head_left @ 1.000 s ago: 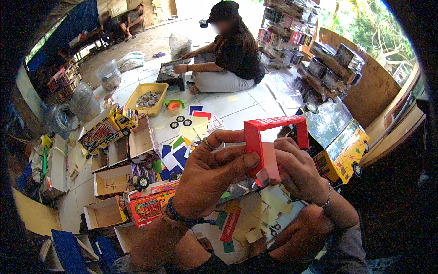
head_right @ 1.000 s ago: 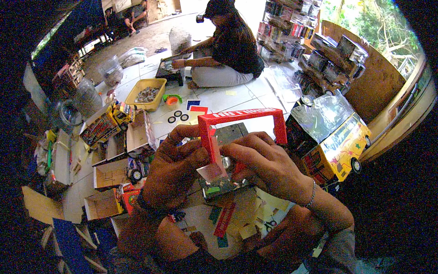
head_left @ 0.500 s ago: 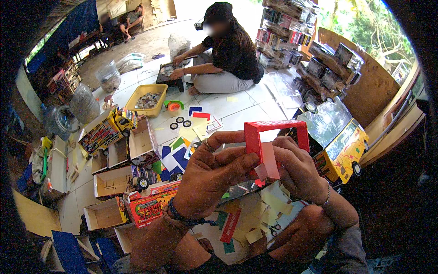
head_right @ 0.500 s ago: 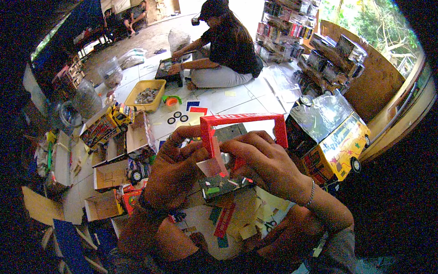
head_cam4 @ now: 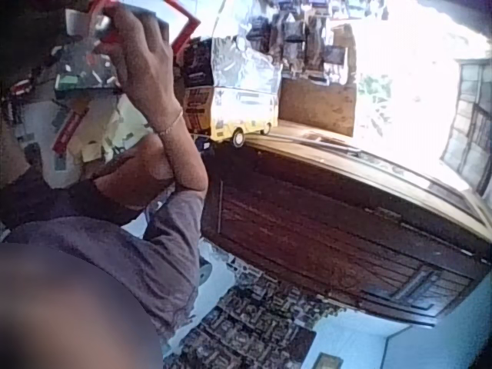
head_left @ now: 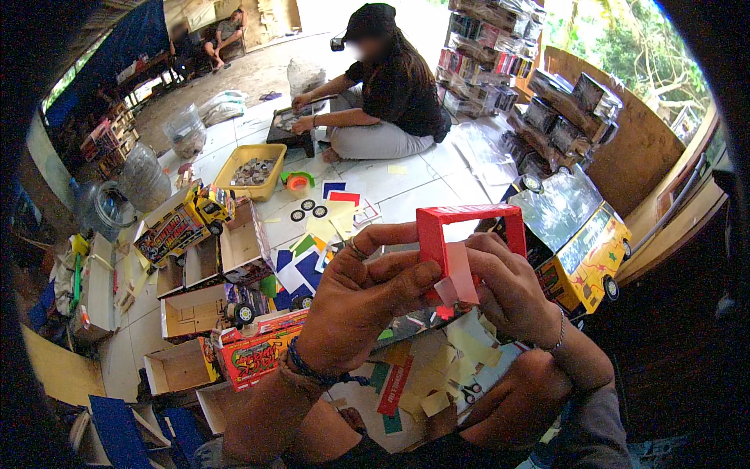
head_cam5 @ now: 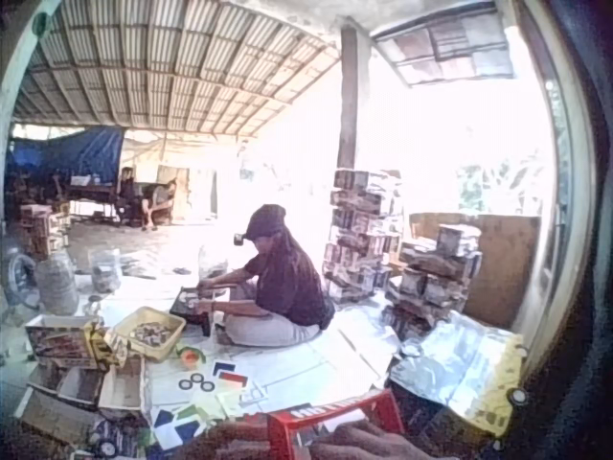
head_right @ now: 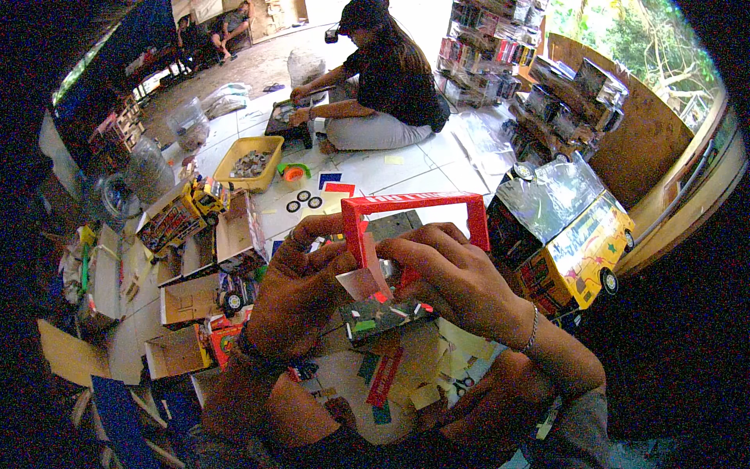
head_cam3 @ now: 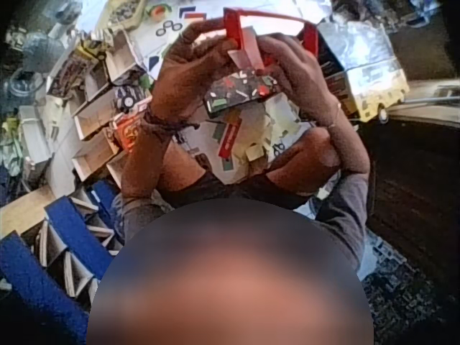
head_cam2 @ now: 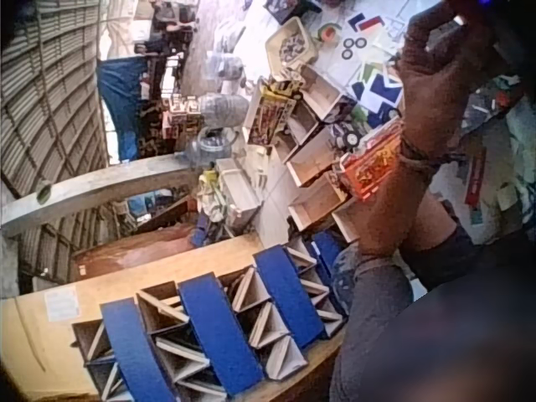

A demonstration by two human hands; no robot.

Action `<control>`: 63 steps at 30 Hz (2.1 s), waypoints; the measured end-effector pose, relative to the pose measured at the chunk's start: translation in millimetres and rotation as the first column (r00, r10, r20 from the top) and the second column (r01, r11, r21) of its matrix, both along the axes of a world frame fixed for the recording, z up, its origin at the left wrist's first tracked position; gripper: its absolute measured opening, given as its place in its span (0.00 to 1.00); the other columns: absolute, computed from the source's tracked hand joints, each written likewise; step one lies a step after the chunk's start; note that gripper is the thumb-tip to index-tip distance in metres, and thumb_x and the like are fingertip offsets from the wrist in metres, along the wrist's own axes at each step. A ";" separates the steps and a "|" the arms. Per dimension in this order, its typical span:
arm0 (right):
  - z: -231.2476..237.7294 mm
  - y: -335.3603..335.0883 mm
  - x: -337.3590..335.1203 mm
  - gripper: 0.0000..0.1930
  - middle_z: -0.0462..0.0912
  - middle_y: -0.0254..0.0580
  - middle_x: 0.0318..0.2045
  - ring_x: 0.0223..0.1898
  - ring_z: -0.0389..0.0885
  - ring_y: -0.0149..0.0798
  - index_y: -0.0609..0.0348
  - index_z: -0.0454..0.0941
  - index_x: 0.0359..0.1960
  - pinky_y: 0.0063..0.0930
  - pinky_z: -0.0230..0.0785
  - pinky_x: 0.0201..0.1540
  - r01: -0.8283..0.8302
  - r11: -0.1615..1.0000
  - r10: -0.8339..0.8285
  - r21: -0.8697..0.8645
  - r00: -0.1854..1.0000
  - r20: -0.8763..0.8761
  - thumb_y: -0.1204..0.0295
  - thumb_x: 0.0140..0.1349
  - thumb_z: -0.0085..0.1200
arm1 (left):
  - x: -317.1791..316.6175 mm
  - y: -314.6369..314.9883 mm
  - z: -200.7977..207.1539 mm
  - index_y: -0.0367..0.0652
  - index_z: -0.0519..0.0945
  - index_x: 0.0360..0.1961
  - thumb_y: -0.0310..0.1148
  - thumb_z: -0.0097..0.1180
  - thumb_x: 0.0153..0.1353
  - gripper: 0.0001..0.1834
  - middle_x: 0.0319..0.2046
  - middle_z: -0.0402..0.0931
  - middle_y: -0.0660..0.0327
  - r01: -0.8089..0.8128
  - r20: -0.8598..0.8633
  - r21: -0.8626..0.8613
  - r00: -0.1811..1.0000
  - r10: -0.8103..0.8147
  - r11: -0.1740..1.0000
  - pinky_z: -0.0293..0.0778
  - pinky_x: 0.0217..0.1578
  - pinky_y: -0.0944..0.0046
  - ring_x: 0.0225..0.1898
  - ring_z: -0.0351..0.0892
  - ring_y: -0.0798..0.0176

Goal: The person assembles a small red paper frame by folding and taping pieces together. They then cut a red printed label and a white paper strip with scissors, folding and arranging the pieces on a cluttered work surface.

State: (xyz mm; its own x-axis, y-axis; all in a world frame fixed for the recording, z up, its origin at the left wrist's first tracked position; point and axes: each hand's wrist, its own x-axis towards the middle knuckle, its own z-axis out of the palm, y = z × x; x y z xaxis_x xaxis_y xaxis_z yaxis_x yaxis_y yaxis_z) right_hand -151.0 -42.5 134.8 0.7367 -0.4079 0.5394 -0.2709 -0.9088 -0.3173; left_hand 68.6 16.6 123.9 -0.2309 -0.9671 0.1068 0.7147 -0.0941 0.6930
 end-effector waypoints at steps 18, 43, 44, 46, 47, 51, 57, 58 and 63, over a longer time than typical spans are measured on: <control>1.4 1.2 -1.1 0.23 0.79 0.45 0.49 0.48 0.79 0.52 0.58 0.73 0.57 0.41 0.74 0.50 -0.005 1.000 0.005 0.005 1.000 -0.006 0.64 0.61 0.58 | -2.3 -1.5 -0.9 0.41 0.72 0.58 0.25 0.63 0.63 0.23 0.50 0.81 0.49 -0.009 0.041 0.015 0.999 0.009 1.000 0.82 0.51 0.58 0.51 0.83 0.58; 2.1 0.7 -1.1 0.26 0.80 0.48 0.49 0.49 0.80 0.52 0.58 0.71 0.59 0.40 0.77 0.48 0.015 0.999 -0.015 0.044 1.000 0.001 0.70 0.57 0.62 | -2.5 0.0 -3.7 0.41 0.71 0.60 0.24 0.62 0.64 0.24 0.51 0.81 0.49 0.016 -0.002 -0.028 1.000 -0.016 0.999 0.82 0.52 0.57 0.52 0.82 0.57; 2.5 0.8 -0.9 0.27 0.80 0.48 0.49 0.48 0.80 0.52 0.58 0.72 0.59 0.40 0.77 0.48 0.016 0.999 -0.016 0.032 1.000 0.004 0.71 0.57 0.62 | -2.3 -0.1 -3.3 0.41 0.71 0.60 0.24 0.62 0.63 0.24 0.51 0.81 0.48 0.019 0.005 -0.028 1.000 -0.019 0.999 0.82 0.52 0.58 0.52 0.82 0.57; 2.8 1.0 -0.3 0.27 0.80 0.47 0.48 0.47 0.81 0.51 0.57 0.72 0.59 0.39 0.78 0.47 0.015 1.000 -0.016 0.021 1.000 0.004 0.71 0.56 0.63 | -2.0 -0.2 -2.4 0.41 0.71 0.59 0.24 0.62 0.63 0.24 0.51 0.80 0.48 0.025 0.007 -0.031 1.000 -0.024 0.999 0.82 0.53 0.58 0.52 0.82 0.57; 2.6 1.2 0.0 0.27 0.80 0.47 0.48 0.47 0.81 0.51 0.57 0.72 0.59 0.39 0.78 0.47 0.018 1.000 -0.018 0.024 1.000 0.010 0.71 0.56 0.63 | -1.9 -0.1 -2.0 0.41 0.71 0.59 0.24 0.62 0.63 0.24 0.51 0.81 0.48 0.028 0.002 -0.035 1.000 -0.028 0.999 0.82 0.52 0.58 0.52 0.82 0.57; 1.6 1.8 0.4 0.26 0.80 0.47 0.47 0.45 0.81 0.51 0.57 0.73 0.58 0.39 0.77 0.46 0.016 0.999 -0.017 0.034 0.999 0.027 0.71 0.55 0.64 | -2.6 0.3 -1.5 0.41 0.71 0.60 0.24 0.62 0.63 0.24 0.51 0.81 0.48 0.013 0.006 -0.035 1.000 -0.013 0.999 0.83 0.52 0.58 0.52 0.82 0.57; -3.4 -3.2 0.5 0.26 0.80 0.49 0.46 0.44 0.81 0.52 0.58 0.72 0.57 0.39 0.77 0.45 0.022 0.999 -0.024 0.038 0.999 0.041 0.72 0.56 0.64 | -2.6 -0.8 -3.6 0.40 0.71 0.60 0.24 0.63 0.63 0.25 0.51 0.81 0.49 0.019 -0.014 -0.012 1.000 -0.019 1.000 0.83 0.52 0.58 0.52 0.83 0.58; -4.5 -4.3 0.9 0.26 0.80 0.50 0.46 0.44 0.81 0.52 0.58 0.72 0.57 0.39 0.77 0.45 0.026 0.998 -0.029 0.064 0.999 0.045 0.73 0.56 0.63 | -2.7 -1.1 -3.8 0.40 0.71 0.60 0.24 0.63 0.63 0.25 0.51 0.81 0.49 0.022 -0.017 -0.009 1.000 -0.022 1.000 0.83 0.52 0.58 0.51 0.83 0.58; -5.8 -5.1 2.8 0.26 0.80 0.49 0.47 0.45 0.82 0.52 0.59 0.71 0.57 0.40 0.78 0.45 0.019 0.999 -0.022 0.043 0.997 0.078 0.74 0.56 0.64 | -2.9 -1.3 -3.1 0.40 0.71 0.60 0.24 0.63 0.62 0.25 0.51 0.81 0.48 0.022 -0.003 0.022 1.000 -0.022 1.000 0.83 0.52 0.58 0.51 0.83 0.58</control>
State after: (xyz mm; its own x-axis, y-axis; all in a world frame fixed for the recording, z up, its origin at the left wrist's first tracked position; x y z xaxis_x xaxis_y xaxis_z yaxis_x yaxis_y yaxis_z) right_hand -148.2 -47.6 129.0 0.6844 -0.4462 0.5767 -0.2621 -0.8886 -0.3765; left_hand 65.7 15.2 120.8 -0.2518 -0.9639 0.0866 0.7140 -0.1246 0.6889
